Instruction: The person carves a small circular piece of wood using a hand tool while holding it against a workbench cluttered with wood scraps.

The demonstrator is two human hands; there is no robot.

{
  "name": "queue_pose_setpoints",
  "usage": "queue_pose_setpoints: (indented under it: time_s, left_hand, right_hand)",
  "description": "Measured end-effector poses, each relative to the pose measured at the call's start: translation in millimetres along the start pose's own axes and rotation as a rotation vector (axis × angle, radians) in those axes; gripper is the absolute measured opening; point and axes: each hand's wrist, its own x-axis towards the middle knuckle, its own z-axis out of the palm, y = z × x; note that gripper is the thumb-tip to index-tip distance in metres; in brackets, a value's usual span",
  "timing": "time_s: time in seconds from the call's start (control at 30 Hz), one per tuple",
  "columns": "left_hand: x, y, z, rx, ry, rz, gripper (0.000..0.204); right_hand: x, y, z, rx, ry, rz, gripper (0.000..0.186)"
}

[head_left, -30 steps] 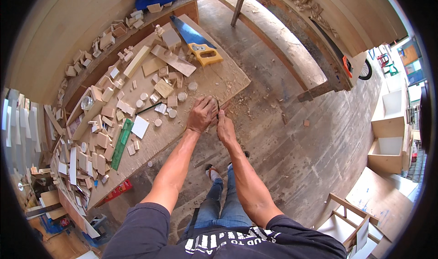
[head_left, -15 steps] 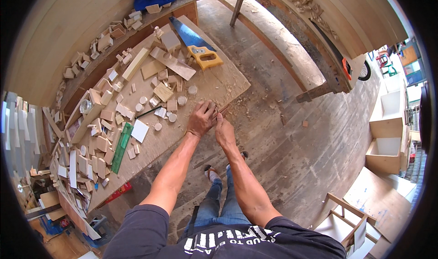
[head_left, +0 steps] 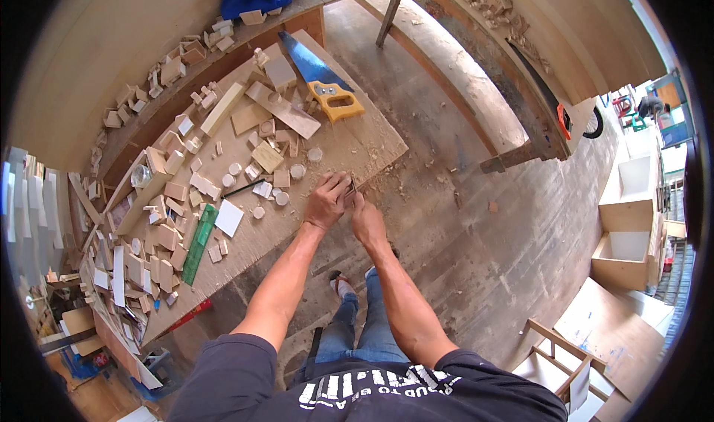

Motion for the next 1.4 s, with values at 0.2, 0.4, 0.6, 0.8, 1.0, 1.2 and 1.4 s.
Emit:
queue_pose_setpoints:
  time_s: [0.2, 0.4, 0.6, 0.8, 1.0, 1.2, 1.4]
  left_hand:
    - [-1, -2, -6, -0.056, -0.01, -0.016, 0.023]
    - [-1, 4, -3, -0.081, 0.065, -0.092, 0.026]
    - [-2, -2, -5, 0.037, -0.073, -0.008, 0.028]
    - [0, 1, -4, 0.049, -0.087, -0.024, 0.029]
    - [-2, 2, -3, 0.046, -0.086, 0.012, 0.03]
    - [-1, -10, -3, -0.009, -0.076, 0.002, 0.031]
    - [5, -2, -16, -0.071, 0.108, -0.137, 0.035]
  right_hand:
    - [-15, 3, -20, 0.151, -0.039, 0.032, 0.075]
    - [-10, -6, -25, 0.201, -0.1, 0.091, 0.07]
    - [-5, -10, -19, 0.197, -0.13, 0.098, 0.069]
    - [-1, -9, -24, 0.182, -0.156, 0.065, 0.069]
    - [5, -8, -31, 0.076, -0.218, 0.022, 0.069]
    - [11, 1, -36, -0.22, -0.085, -0.035, 0.066]
    - [-7, 29, -57, 0.028, -0.073, -0.045, 0.07]
